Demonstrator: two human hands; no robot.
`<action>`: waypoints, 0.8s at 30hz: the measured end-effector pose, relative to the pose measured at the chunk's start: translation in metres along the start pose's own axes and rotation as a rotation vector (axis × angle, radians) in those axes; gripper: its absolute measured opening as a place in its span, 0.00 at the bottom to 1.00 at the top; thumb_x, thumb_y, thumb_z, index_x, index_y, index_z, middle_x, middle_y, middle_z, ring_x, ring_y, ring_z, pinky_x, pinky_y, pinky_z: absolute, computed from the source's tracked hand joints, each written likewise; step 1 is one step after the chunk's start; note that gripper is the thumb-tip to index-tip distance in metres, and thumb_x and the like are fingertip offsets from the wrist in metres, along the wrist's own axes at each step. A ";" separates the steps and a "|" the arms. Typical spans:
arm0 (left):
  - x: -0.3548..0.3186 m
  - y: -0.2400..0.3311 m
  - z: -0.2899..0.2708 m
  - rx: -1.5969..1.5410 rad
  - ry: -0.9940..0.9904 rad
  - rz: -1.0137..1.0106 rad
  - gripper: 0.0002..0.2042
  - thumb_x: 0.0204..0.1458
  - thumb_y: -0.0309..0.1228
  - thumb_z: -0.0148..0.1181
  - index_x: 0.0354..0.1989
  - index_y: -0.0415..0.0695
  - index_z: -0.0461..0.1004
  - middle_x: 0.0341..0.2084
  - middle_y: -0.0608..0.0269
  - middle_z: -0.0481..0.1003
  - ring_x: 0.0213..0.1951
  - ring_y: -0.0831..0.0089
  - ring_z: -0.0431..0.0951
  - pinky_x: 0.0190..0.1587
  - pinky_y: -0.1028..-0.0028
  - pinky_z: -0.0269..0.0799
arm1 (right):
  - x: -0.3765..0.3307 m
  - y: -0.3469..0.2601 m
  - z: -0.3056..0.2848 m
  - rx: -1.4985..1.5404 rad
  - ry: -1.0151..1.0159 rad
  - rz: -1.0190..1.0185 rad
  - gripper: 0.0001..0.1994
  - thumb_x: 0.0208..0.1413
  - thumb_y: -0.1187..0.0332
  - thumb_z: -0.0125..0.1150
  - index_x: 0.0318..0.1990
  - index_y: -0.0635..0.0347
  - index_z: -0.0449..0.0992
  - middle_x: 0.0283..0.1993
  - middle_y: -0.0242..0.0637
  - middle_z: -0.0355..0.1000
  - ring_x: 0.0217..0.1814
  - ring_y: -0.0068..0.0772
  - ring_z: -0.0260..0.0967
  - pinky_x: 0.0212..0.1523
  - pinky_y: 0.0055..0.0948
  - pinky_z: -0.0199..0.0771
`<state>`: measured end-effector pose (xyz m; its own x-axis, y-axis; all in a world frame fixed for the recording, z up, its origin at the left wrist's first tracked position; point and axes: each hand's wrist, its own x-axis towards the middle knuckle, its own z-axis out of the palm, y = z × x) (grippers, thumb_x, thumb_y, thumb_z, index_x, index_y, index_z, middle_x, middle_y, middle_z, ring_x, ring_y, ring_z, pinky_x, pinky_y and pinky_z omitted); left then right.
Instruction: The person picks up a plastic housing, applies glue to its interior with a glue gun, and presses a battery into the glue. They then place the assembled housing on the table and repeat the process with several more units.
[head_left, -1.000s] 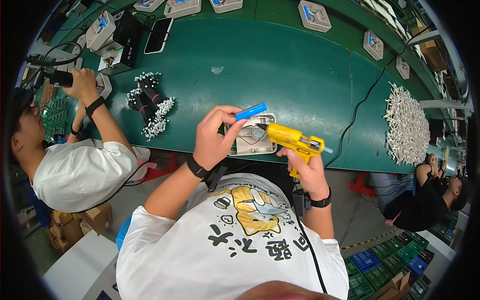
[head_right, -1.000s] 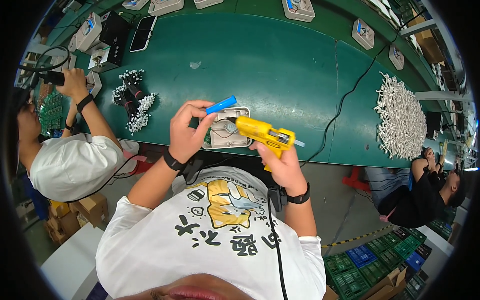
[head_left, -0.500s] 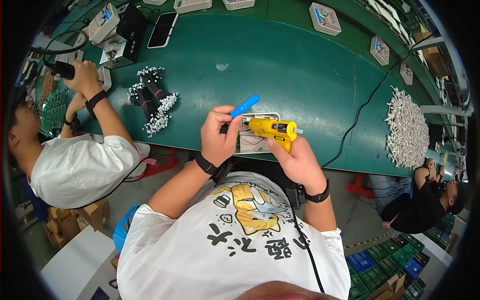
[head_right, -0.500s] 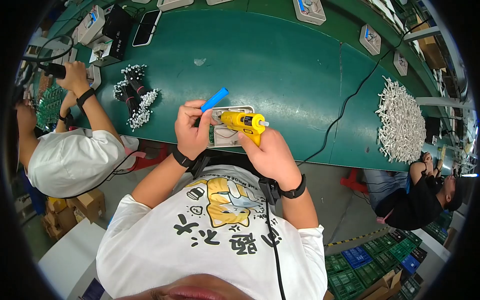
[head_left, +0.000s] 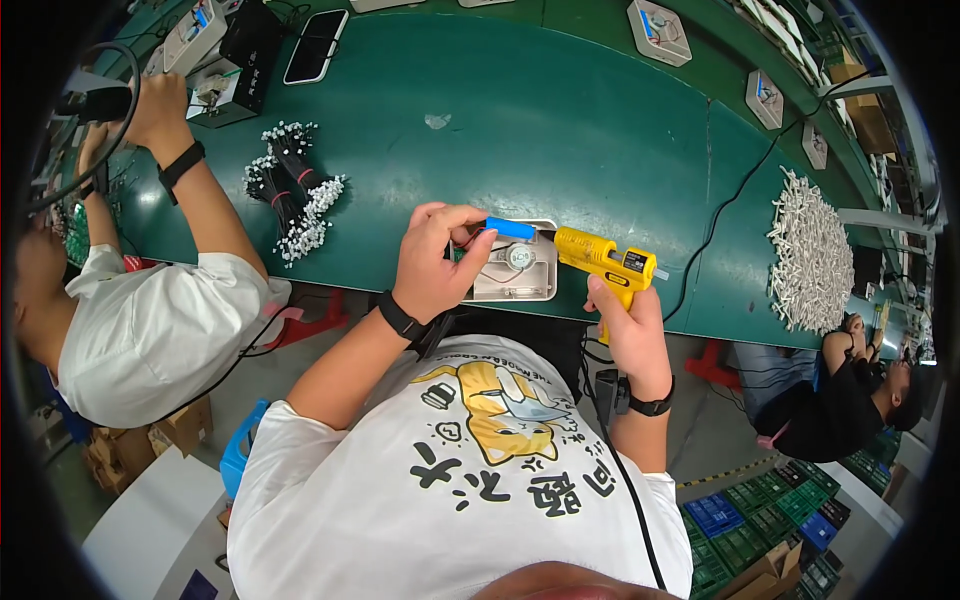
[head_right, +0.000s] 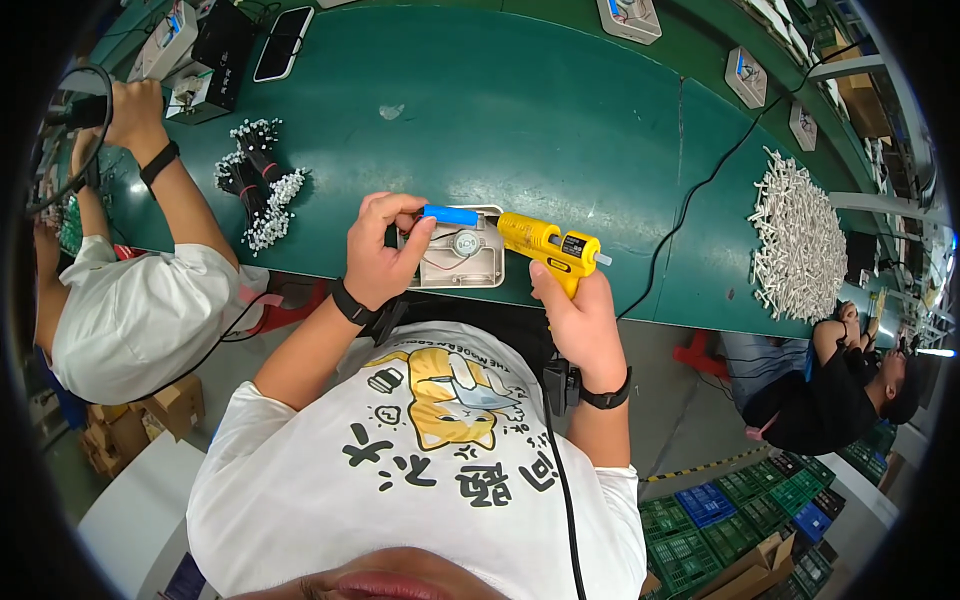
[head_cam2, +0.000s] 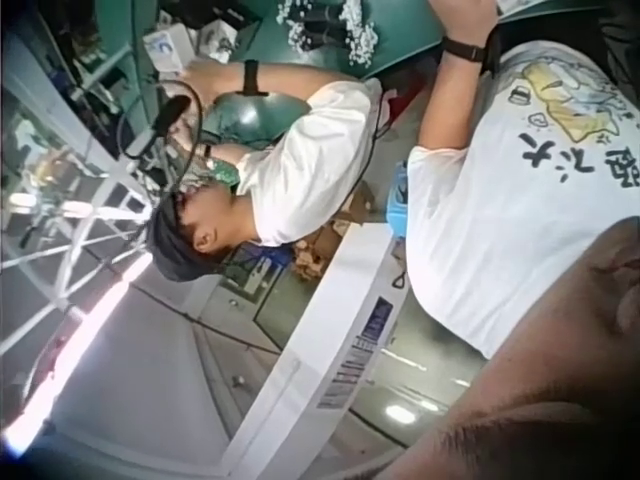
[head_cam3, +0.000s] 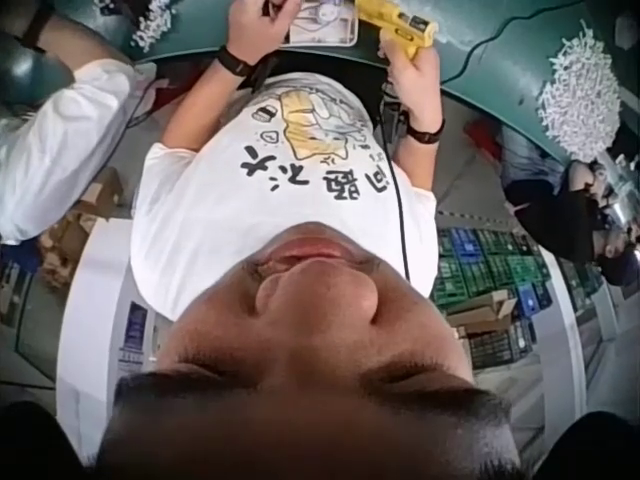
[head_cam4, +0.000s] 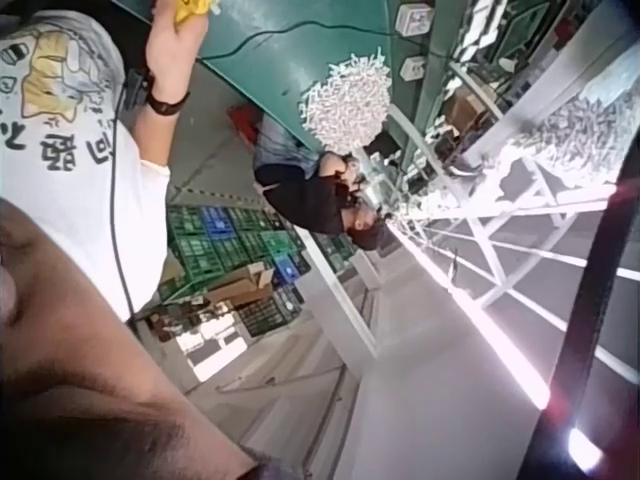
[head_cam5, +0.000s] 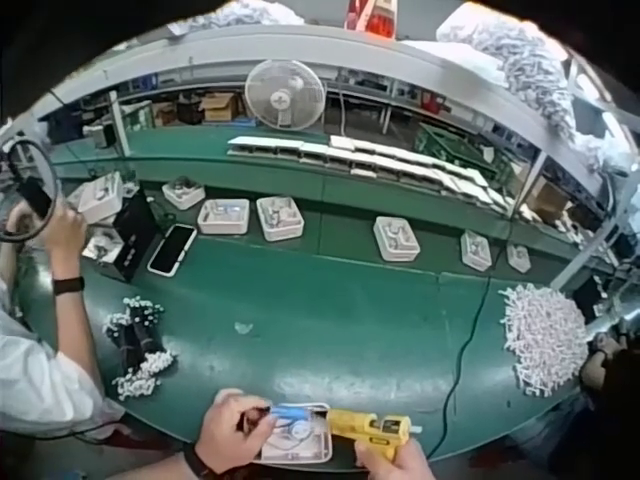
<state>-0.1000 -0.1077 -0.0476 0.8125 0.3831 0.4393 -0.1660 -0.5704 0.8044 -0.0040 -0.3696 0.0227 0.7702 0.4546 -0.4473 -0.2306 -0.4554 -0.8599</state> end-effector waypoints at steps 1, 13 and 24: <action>0.004 0.004 -0.001 0.021 -0.016 0.025 0.12 0.57 0.26 0.73 0.46 0.45 0.78 0.30 0.65 0.83 0.29 0.70 0.80 0.52 0.64 0.70 | 0.000 0.001 0.000 0.000 0.000 0.001 0.13 0.71 0.61 0.65 0.50 0.64 0.79 0.34 0.29 0.77 0.30 0.16 0.72 0.26 0.20 0.68; 0.011 0.010 -0.003 0.079 -0.092 0.083 0.09 0.58 0.28 0.73 0.46 0.49 0.83 0.29 0.71 0.83 0.27 0.74 0.79 0.49 0.66 0.68 | -0.005 0.000 -0.003 -0.062 -0.017 -0.041 0.13 0.70 0.60 0.65 0.48 0.62 0.80 0.29 0.25 0.74 0.25 0.14 0.67 0.25 0.21 0.65; 0.006 0.012 0.001 0.081 -0.033 0.055 0.09 0.57 0.28 0.74 0.45 0.49 0.84 0.26 0.70 0.82 0.26 0.73 0.79 0.48 0.67 0.69 | -0.004 -0.005 0.006 0.000 0.020 -0.071 0.13 0.71 0.61 0.65 0.47 0.64 0.81 0.33 0.28 0.78 0.27 0.15 0.68 0.27 0.21 0.68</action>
<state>-0.0968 -0.1126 -0.0357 0.8213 0.3264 0.4679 -0.1665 -0.6473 0.7438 -0.0094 -0.3649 0.0269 0.7966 0.4703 -0.3799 -0.1748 -0.4224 -0.8894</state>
